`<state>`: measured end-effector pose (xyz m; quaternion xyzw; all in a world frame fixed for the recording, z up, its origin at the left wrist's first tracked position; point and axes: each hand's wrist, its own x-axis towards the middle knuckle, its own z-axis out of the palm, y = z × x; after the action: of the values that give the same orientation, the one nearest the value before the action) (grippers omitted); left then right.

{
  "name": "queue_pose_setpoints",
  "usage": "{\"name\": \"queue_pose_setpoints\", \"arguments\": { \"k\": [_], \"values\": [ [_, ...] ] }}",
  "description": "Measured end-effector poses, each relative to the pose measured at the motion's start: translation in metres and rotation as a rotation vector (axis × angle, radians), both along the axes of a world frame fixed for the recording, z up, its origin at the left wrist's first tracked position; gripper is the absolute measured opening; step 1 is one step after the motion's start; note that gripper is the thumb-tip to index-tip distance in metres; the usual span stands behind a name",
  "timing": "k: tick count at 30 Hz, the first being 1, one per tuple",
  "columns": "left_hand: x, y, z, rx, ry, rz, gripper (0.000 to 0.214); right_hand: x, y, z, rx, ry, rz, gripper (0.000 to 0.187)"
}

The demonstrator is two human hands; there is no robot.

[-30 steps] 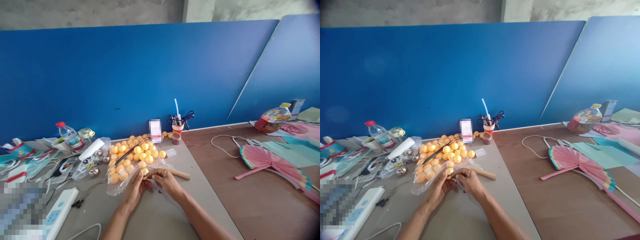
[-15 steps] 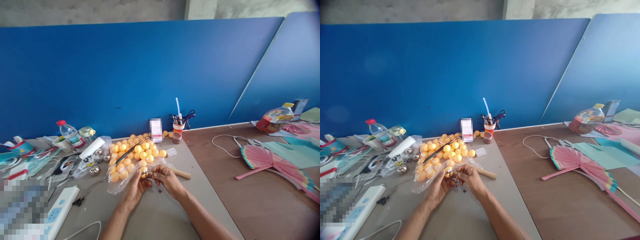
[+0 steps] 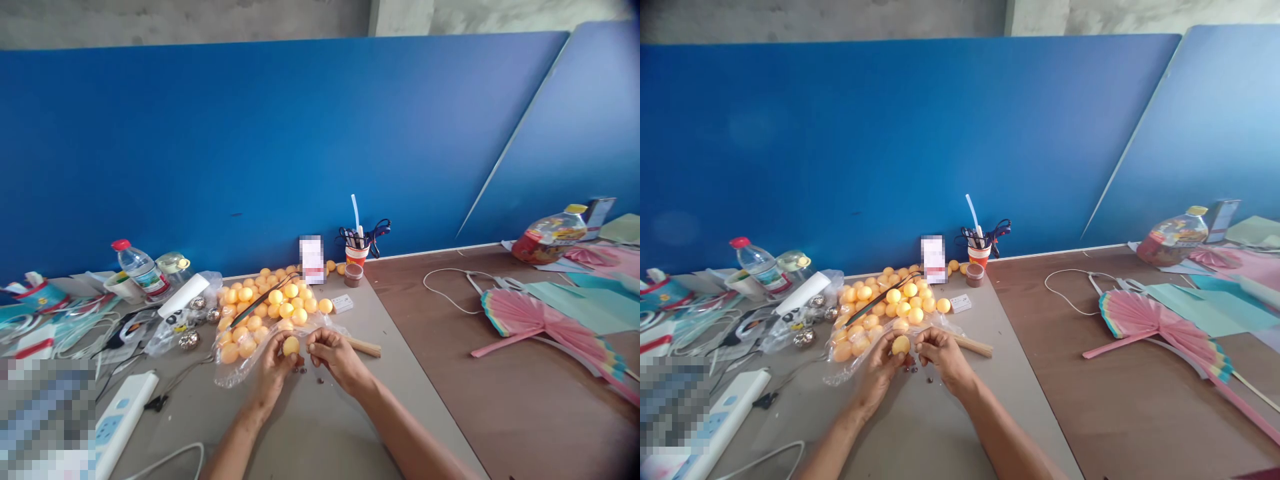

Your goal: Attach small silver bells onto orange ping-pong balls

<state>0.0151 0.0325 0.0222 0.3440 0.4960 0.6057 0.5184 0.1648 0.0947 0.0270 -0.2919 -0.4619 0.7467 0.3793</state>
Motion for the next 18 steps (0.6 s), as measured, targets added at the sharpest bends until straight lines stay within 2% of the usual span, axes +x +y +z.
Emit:
{"name": "queue_pose_setpoints", "arguments": {
  "k": [6, 12, 18],
  "values": [
    [0.002, 0.001, -0.003, 0.033, 0.148, 0.05, 0.055, -0.001, -0.001, 0.0, 0.008, -0.004, 0.013, 0.017],
    [0.0, 0.003, -0.02, 0.097, 0.255, 0.105, 0.055, -0.002, -0.003, 0.002, 0.013, -0.04, 0.0, 0.018],
    [-0.004, 0.003, -0.028, 0.14, 0.519, 0.146, 0.041, -0.003, -0.004, 0.002, 0.046, -0.078, 0.02, 0.011]
  ]
}}
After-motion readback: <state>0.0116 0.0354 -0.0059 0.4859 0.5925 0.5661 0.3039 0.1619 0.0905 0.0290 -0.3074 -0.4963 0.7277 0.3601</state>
